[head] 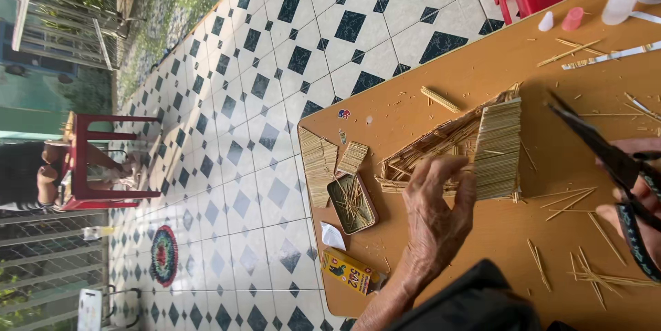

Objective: The person constructs a wooden model house using small sticks, applying glue and trimming the sticks with shears.

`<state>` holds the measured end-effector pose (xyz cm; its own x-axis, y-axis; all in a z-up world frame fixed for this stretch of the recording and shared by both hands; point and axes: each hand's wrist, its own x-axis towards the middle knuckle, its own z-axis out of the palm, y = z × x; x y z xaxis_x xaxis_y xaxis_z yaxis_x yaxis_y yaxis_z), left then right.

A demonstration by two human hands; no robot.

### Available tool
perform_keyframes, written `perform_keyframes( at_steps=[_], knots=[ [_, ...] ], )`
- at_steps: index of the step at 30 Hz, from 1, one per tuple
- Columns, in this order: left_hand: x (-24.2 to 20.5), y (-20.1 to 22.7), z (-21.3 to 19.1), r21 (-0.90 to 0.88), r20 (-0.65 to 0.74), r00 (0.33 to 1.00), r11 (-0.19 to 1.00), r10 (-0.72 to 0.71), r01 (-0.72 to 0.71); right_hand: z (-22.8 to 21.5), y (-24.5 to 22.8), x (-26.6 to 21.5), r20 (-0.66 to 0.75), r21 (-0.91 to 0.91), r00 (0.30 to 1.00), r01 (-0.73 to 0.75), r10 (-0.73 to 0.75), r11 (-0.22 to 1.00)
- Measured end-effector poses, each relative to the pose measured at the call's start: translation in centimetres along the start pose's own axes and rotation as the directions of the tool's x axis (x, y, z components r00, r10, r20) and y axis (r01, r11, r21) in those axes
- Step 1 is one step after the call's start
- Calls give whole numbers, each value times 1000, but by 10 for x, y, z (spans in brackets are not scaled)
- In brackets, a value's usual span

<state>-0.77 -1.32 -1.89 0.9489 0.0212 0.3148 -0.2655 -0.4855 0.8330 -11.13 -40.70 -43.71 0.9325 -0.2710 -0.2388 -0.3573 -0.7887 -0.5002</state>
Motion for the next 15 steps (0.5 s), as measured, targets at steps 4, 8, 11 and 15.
perform_keyframes(
  at_steps=[4, 8, 11, 15],
  knots=[
    [-35, -18, 38, 9, -52, 993, 994, 107, -107, -182, -281, -35, 22, 389, 987, 139, -160, 911],
    [-70, -43, 86, 36, -80, 992, 994, 103, -100, -170, -290, -22, -27, 354, 989, 144, -143, 924],
    [-87, -61, 124, 105, -107, 989, 991, 97, -86, -117, -219, 6, -32, 363, 982, 184, -185, 913],
    [-114, -90, 163, 135, -36, 998, 989, 60, -55, -44, -106, 41, 19, 354, 954, 272, -298, 895]
  ],
)
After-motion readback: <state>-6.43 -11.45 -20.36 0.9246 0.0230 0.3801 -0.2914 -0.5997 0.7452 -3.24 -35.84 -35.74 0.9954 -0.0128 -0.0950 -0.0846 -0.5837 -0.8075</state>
